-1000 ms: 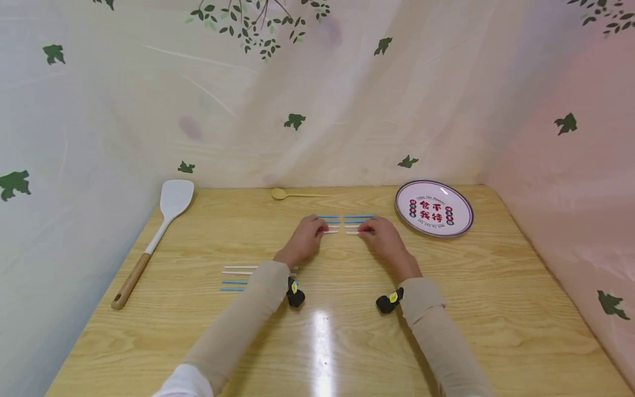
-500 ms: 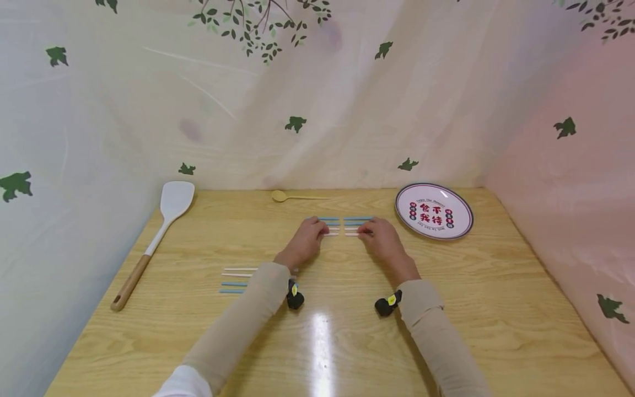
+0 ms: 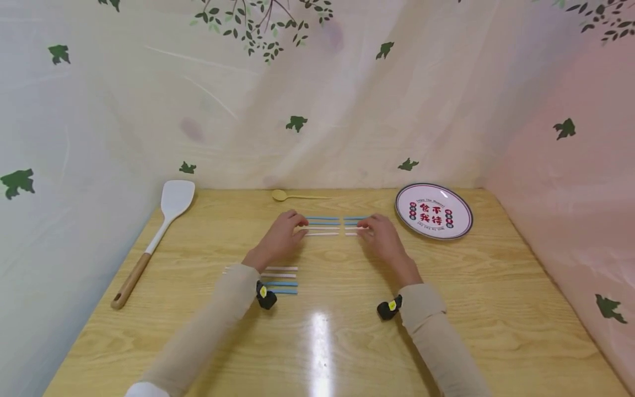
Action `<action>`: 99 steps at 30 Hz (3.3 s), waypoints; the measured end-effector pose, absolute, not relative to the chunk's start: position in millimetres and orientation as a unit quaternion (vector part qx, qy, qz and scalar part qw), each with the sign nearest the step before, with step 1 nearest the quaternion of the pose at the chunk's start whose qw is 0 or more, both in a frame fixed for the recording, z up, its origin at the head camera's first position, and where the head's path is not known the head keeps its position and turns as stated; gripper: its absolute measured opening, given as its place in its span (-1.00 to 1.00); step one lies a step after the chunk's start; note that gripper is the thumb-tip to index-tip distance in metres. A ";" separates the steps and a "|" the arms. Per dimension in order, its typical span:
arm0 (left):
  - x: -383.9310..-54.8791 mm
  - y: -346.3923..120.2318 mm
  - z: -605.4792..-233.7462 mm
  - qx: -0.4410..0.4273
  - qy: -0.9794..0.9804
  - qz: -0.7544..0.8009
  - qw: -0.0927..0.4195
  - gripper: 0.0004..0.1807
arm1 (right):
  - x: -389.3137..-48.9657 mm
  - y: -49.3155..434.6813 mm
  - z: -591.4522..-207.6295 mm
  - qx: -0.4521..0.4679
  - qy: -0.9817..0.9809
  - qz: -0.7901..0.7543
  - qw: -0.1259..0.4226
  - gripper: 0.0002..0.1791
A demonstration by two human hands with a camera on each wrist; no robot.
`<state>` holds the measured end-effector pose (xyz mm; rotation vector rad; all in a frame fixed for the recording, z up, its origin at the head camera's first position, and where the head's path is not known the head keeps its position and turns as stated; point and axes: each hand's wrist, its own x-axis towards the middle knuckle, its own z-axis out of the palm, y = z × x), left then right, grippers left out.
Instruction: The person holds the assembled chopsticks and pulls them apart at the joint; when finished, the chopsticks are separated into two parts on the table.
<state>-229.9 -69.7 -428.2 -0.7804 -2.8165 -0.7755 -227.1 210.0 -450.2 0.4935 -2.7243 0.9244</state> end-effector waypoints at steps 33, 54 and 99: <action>-170.8 -222.8 -451.0 -0.244 -0.913 -0.325 -0.029 -0.95 | -187.7 85.3 -464.6 0.290 -0.886 0.359 -0.052 -0.78; -173.5 -202.9 -427.6 -0.248 -0.919 -0.302 -0.055 -0.85 | -180.0 80.8 -442.7 0.256 -0.911 0.324 0.010 -0.95; -180.9 -135.0 -405.1 -0.378 -0.876 -0.299 0.039 -0.90 | -170.0 87.6 -414.3 0.356 -0.885 0.297 0.040 -0.90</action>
